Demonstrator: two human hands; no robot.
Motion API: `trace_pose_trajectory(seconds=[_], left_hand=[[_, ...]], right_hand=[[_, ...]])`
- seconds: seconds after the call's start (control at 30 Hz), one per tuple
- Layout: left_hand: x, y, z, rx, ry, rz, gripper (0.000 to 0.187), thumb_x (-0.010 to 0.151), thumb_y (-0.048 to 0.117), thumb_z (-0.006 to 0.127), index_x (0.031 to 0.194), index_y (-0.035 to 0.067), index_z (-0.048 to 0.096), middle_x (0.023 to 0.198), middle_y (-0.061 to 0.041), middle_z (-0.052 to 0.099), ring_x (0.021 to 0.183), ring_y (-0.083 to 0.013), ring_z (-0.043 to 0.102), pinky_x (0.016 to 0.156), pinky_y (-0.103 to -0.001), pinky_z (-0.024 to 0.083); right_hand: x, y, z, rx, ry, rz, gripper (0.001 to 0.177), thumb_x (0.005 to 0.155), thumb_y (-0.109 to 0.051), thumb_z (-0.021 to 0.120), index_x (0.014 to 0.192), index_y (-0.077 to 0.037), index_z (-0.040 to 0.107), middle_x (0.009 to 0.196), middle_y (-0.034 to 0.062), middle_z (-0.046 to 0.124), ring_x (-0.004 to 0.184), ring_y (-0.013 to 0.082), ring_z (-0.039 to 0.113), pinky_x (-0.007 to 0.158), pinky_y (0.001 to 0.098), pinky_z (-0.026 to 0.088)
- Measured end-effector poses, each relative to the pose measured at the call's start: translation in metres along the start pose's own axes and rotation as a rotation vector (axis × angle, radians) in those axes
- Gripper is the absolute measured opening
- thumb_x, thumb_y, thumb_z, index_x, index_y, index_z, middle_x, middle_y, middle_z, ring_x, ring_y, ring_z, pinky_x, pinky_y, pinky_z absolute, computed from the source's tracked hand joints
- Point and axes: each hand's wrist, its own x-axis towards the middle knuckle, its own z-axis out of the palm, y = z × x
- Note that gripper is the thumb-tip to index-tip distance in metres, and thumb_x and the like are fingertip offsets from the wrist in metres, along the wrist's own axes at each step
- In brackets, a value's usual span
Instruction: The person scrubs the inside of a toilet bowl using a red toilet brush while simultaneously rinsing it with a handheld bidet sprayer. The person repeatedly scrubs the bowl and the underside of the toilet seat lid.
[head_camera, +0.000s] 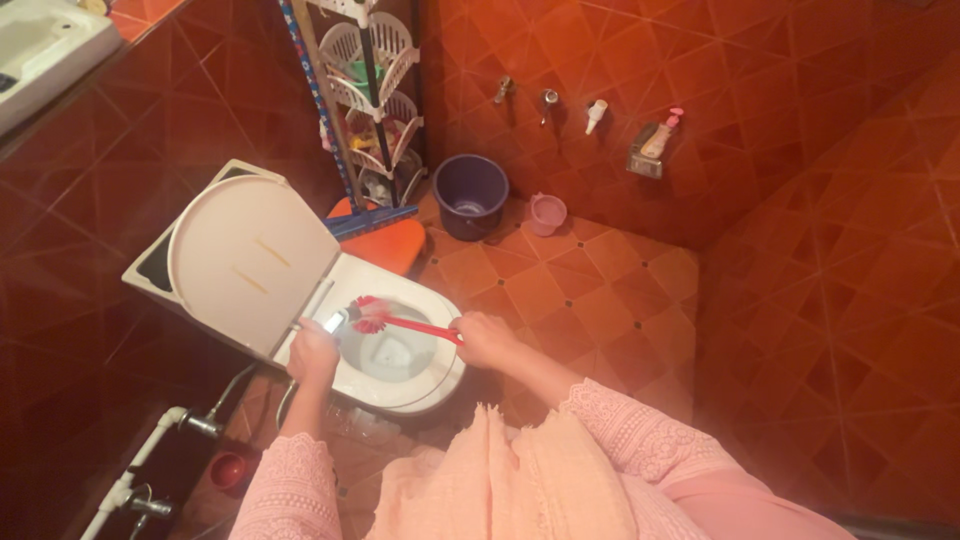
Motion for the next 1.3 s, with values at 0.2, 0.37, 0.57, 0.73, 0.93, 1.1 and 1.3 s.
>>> trace_pose_trajectory(seconds=[0.2, 0.37, 0.57, 0.73, 0.93, 1.1, 1.3], left_hand=[[0.009, -0.011, 0.009, 0.082, 0.03, -0.06, 0.068, 0.109, 0.044, 0.029, 0.089, 0.005, 0.08, 0.099, -0.02, 0.076, 0.1, -0.0439, 0.07, 0.092, -0.056, 0.051], [0.006, -0.005, 0.001, 0.06, 0.065, -0.023, 0.072, 0.112, 0.044, 0.025, 0.085, 0.007, 0.081, 0.097, -0.021, 0.076, 0.099, -0.0458, 0.069, 0.092, -0.057, 0.051], [0.007, -0.007, 0.001, 0.071, 0.093, 0.014, 0.073, 0.113, 0.043, 0.024, 0.087, 0.004, 0.08, 0.096, -0.023, 0.076, 0.097, -0.0479, 0.069, 0.091, -0.057, 0.051], [0.02, -0.031, 0.008, 0.15, 0.16, -0.004, 0.072, 0.114, 0.041, 0.024, 0.095, -0.004, 0.077, 0.099, -0.029, 0.074, 0.096, -0.0503, 0.07, 0.088, -0.059, 0.053], [0.017, -0.047, 0.004, 0.129, 0.147, -0.046, 0.072, 0.114, 0.04, 0.024, 0.095, -0.005, 0.076, 0.103, -0.029, 0.073, 0.099, -0.0515, 0.068, 0.09, -0.059, 0.052], [0.019, -0.046, 0.007, 0.105, 0.141, -0.07, 0.071, 0.113, 0.041, 0.024, 0.098, -0.005, 0.076, 0.105, -0.028, 0.073, 0.101, -0.0514, 0.068, 0.09, -0.06, 0.051], [0.023, -0.048, 0.013, 0.114, 0.152, -0.074, 0.073, 0.113, 0.041, 0.024, 0.097, -0.006, 0.076, 0.105, -0.029, 0.073, 0.101, -0.0508, 0.068, 0.091, -0.06, 0.051]], right_hand=[[-0.007, -0.003, -0.006, -0.033, -0.034, 0.038, 0.031, 0.081, -0.007, 0.062, 0.109, -0.009, 0.076, 0.108, 0.0182, 0.072, 0.103, 0.0373, 0.069, 0.087, 0.049, 0.055], [-0.012, 0.002, -0.005, -0.018, -0.002, 0.035, 0.032, 0.078, -0.004, 0.062, 0.106, -0.008, 0.077, 0.107, 0.0181, 0.072, 0.102, 0.0381, 0.068, 0.085, 0.0495, 0.055], [-0.011, 0.001, -0.01, -0.002, 0.018, 0.028, 0.035, 0.077, -0.004, 0.062, 0.109, -0.009, 0.077, 0.11, 0.0163, 0.072, 0.105, 0.0374, 0.067, 0.087, 0.0495, 0.054], [-0.006, -0.003, -0.017, -0.021, 0.009, 0.021, 0.036, 0.077, -0.005, 0.063, 0.111, -0.01, 0.076, 0.111, 0.0167, 0.071, 0.107, 0.0366, 0.067, 0.087, 0.0491, 0.054], [-0.005, -0.002, -0.021, -0.009, 0.024, -0.004, 0.037, 0.077, -0.006, 0.064, 0.112, -0.01, 0.076, 0.109, 0.0167, 0.072, 0.106, 0.0358, 0.067, 0.088, 0.0481, 0.054], [-0.006, -0.007, -0.03, -0.011, 0.004, -0.05, 0.039, 0.075, -0.007, 0.067, 0.113, -0.01, 0.074, 0.109, 0.0159, 0.072, 0.107, 0.0353, 0.067, 0.089, 0.0477, 0.054], [-0.012, -0.014, -0.038, -0.036, -0.023, -0.05, 0.041, 0.073, -0.006, 0.067, 0.113, -0.012, 0.076, 0.108, 0.0152, 0.072, 0.105, 0.035, 0.067, 0.087, 0.0487, 0.054]])
